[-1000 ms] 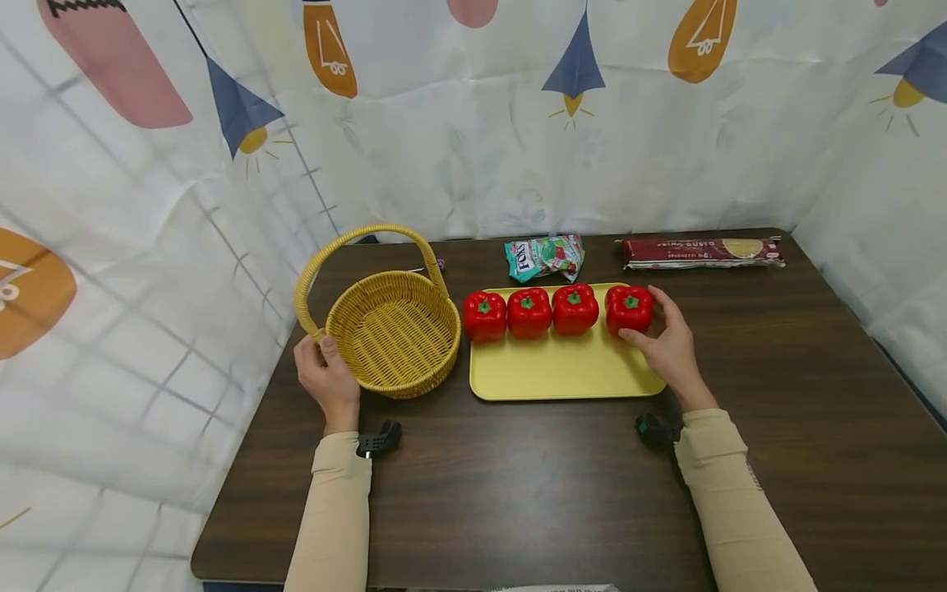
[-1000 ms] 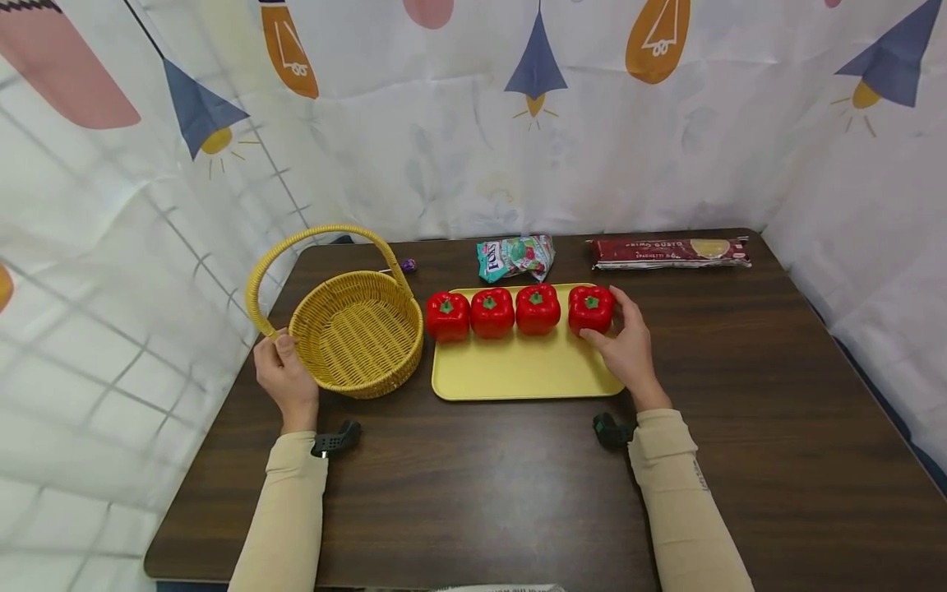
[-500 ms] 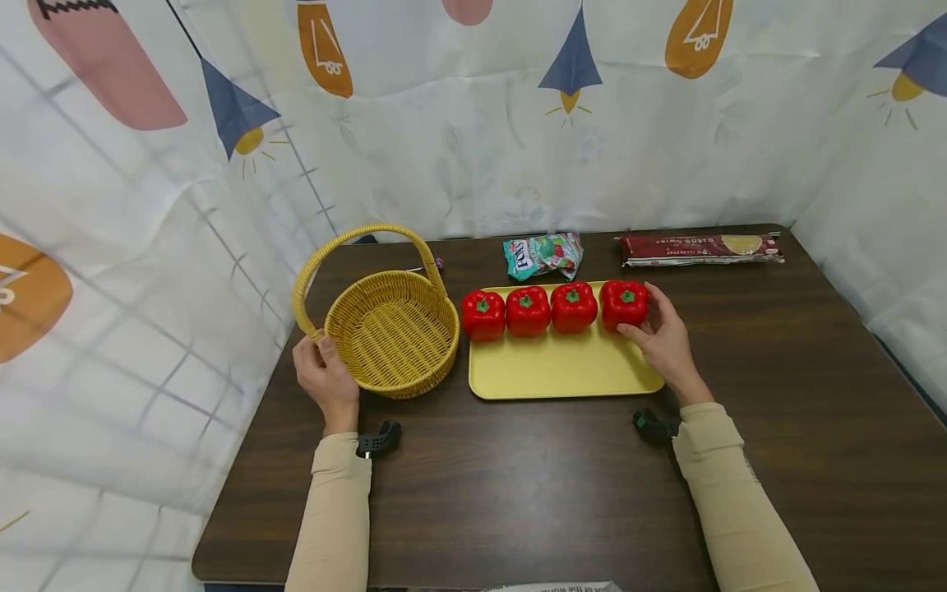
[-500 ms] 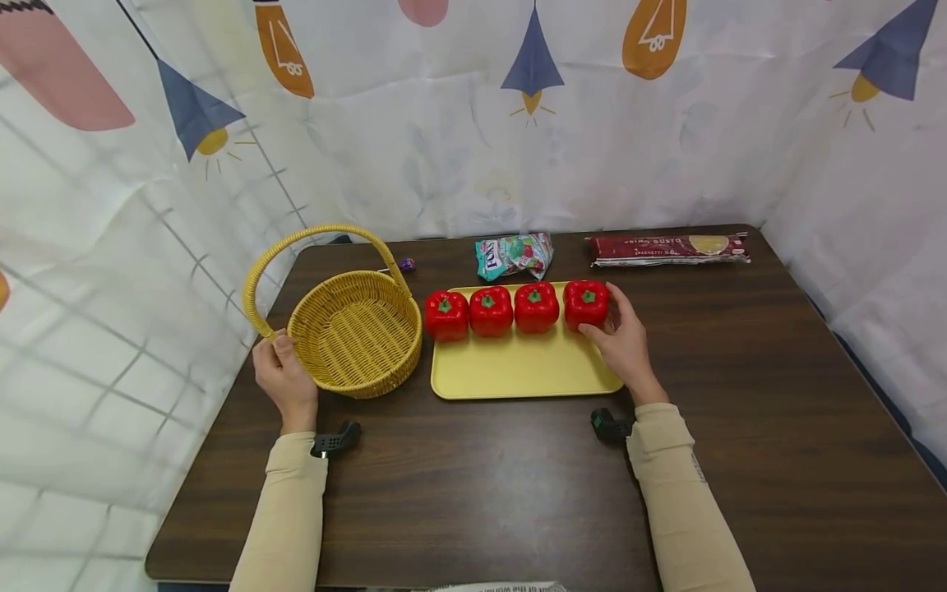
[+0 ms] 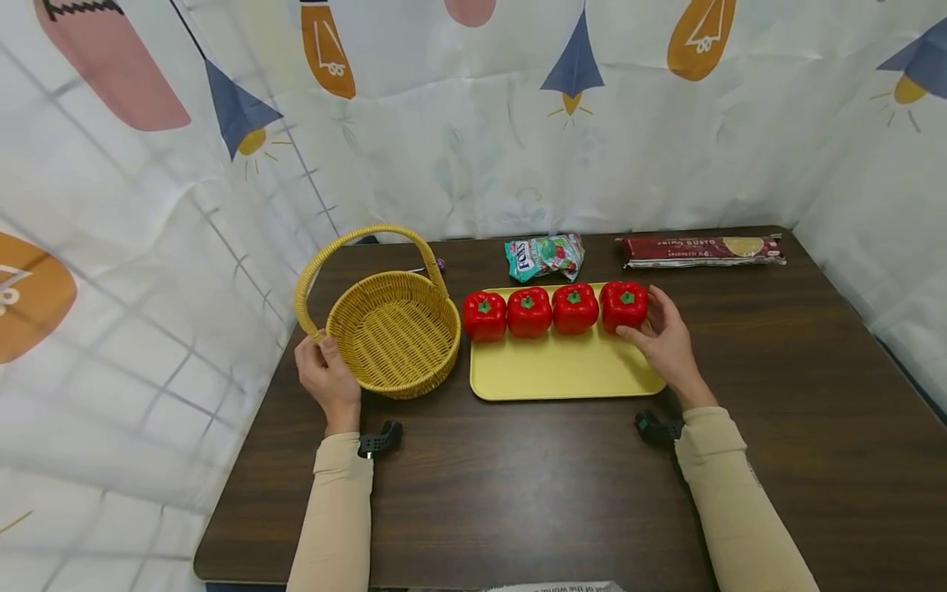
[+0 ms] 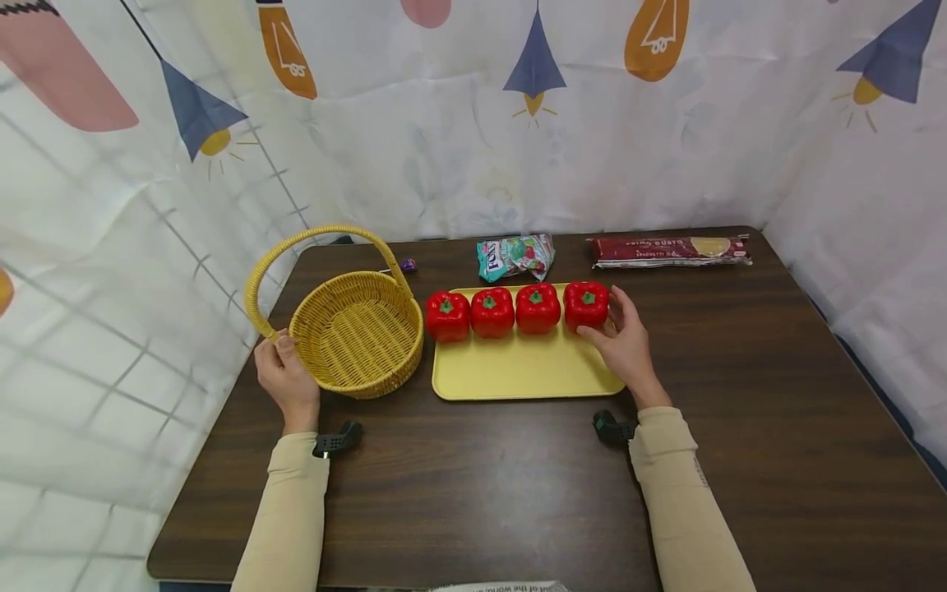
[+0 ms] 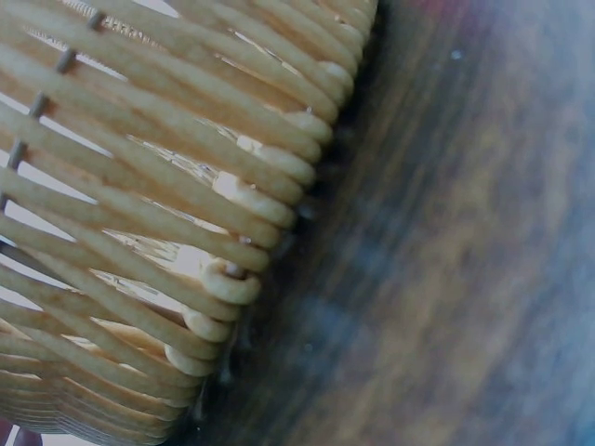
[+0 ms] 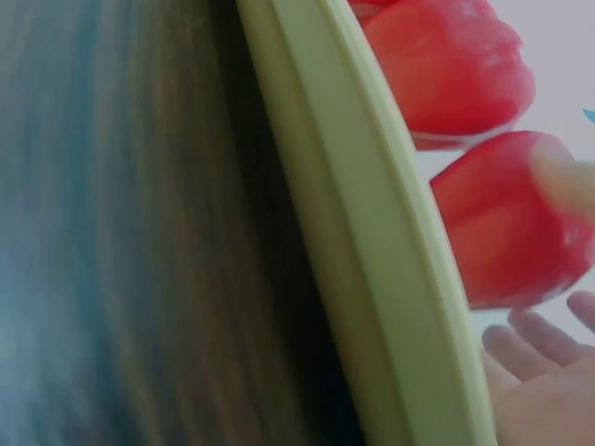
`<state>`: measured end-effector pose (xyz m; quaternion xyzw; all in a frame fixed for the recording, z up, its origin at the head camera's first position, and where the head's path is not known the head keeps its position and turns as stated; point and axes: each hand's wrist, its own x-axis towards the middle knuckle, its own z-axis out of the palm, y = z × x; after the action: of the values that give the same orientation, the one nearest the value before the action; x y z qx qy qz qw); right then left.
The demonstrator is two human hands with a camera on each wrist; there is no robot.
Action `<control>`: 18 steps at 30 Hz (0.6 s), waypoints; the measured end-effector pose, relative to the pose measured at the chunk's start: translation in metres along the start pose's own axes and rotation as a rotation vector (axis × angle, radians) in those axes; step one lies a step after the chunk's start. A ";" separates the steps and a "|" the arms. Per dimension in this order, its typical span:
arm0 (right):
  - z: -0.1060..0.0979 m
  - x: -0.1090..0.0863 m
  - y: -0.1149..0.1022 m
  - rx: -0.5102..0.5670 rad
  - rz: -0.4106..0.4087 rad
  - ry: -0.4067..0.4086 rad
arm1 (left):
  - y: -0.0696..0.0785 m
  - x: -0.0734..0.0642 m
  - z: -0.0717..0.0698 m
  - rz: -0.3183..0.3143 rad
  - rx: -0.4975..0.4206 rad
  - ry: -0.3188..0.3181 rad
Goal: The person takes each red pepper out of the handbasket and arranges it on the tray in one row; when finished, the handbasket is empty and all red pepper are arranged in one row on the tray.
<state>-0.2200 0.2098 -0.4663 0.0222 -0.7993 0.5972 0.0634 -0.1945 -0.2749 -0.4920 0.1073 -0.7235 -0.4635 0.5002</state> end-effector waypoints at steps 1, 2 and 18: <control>-0.001 0.001 0.004 0.000 0.000 0.008 | 0.000 0.000 0.000 0.001 -0.002 -0.001; -0.002 0.001 0.008 -0.001 -0.002 0.019 | 0.000 0.000 -0.001 0.003 -0.004 -0.003; -0.011 -0.002 0.015 0.276 -0.084 0.336 | 0.047 -0.003 -0.004 0.023 -0.087 0.022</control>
<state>-0.2191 0.2248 -0.4779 -0.0361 -0.6866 0.6930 0.2168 -0.1754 -0.2496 -0.4573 0.0822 -0.6986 -0.4873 0.5175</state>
